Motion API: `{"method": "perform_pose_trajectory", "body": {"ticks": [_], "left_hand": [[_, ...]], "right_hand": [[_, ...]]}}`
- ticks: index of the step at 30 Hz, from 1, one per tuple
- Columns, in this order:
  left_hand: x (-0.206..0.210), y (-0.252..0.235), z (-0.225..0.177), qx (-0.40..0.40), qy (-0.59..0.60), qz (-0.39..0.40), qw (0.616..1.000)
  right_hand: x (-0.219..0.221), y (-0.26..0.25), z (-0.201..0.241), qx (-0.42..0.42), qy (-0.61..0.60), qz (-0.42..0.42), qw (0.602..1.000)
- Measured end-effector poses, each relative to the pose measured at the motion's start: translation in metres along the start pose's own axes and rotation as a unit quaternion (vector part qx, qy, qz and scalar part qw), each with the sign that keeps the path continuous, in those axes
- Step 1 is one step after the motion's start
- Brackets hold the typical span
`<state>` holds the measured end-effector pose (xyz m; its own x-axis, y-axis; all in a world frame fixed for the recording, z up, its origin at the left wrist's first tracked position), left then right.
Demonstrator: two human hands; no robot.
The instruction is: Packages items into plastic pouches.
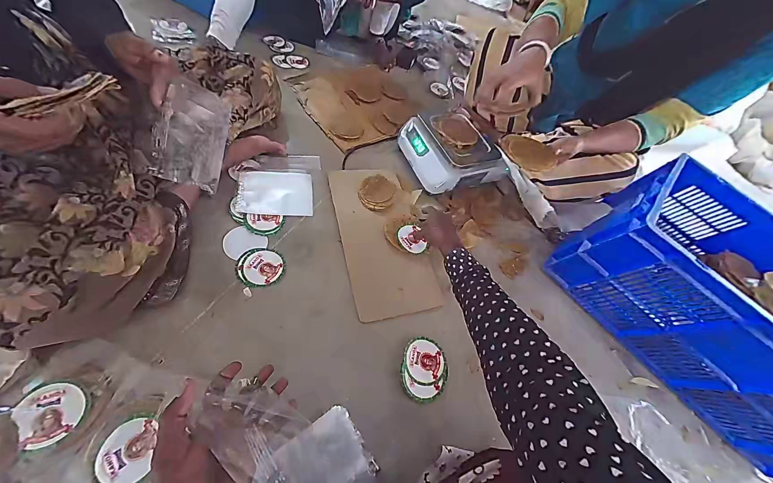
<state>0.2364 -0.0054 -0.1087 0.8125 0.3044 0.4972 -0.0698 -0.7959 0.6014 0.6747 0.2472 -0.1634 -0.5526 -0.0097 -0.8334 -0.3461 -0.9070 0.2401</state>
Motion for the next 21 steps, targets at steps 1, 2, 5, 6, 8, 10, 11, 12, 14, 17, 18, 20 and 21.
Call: {"method": "perform_pose_trajectory", "body": {"ticks": [1,2,5,6,8,10,11,12,14,17,18,20,21], "left_hand": [[0.0,0.0,0.0,-0.002,0.008,0.0,1.0],[0.0,-0.001,0.0,-0.004,0.008,0.0,1.0],[0.0,0.001,-0.001,-0.003,0.001,-0.007,1.0],[0.001,0.002,-0.001,-0.001,0.0,-0.008,1.0],[0.001,0.001,-0.001,0.0,0.0,-0.003,1.0],[0.0,0.002,0.0,0.001,0.001,0.001,1.0],[0.001,0.002,0.0,0.003,-0.004,0.001,1.0],[0.002,0.003,-0.001,0.006,-0.007,-0.002,1.0],[0.006,0.006,-0.001,0.009,-0.01,-0.021,1.0],[0.009,0.009,-0.003,0.009,-0.002,-0.036,0.999],[0.009,0.009,-0.003,0.011,-0.002,-0.037,0.999],[0.009,0.01,-0.003,0.015,0.002,-0.037,0.999],[0.01,0.009,-0.003,0.016,0.007,-0.036,0.999]], "right_hand": [[0.001,-0.001,0.0,0.001,0.004,-0.004,1.0],[0.002,-0.002,0.0,0.005,0.006,-0.009,1.0],[0.002,0.001,0.002,0.039,-0.005,-0.012,0.999],[0.001,0.003,0.003,0.051,-0.006,-0.012,0.999],[-0.002,0.006,0.003,0.055,-0.018,-0.009,0.998],[-0.007,0.011,0.006,0.029,-0.041,0.004,0.999],[-0.011,0.014,0.009,0.006,-0.065,0.001,0.998],[-0.015,0.017,0.013,-0.017,-0.086,-0.006,0.996],[-0.023,0.035,0.032,-0.067,-0.073,-0.024,0.995],[-0.03,0.075,0.076,-0.14,0.083,-0.002,0.987],[-0.027,0.085,0.086,-0.144,0.149,0.021,0.978],[-0.014,0.1,0.098,-0.123,0.233,0.066,0.962],[-0.007,0.102,0.097,-0.112,0.241,0.079,0.961]]}}
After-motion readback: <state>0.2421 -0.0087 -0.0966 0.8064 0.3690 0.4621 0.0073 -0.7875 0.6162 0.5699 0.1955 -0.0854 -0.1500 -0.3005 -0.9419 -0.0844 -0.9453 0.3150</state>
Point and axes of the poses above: each hand's wrist, its own y-axis away from the middle knuckle, its own x-axis out of the palm, z = x × y, the point moved 1 cm from there along -y, towards the middle knuckle, and after that the axes turned 10 degrees about -y, right-handed, at the moved point
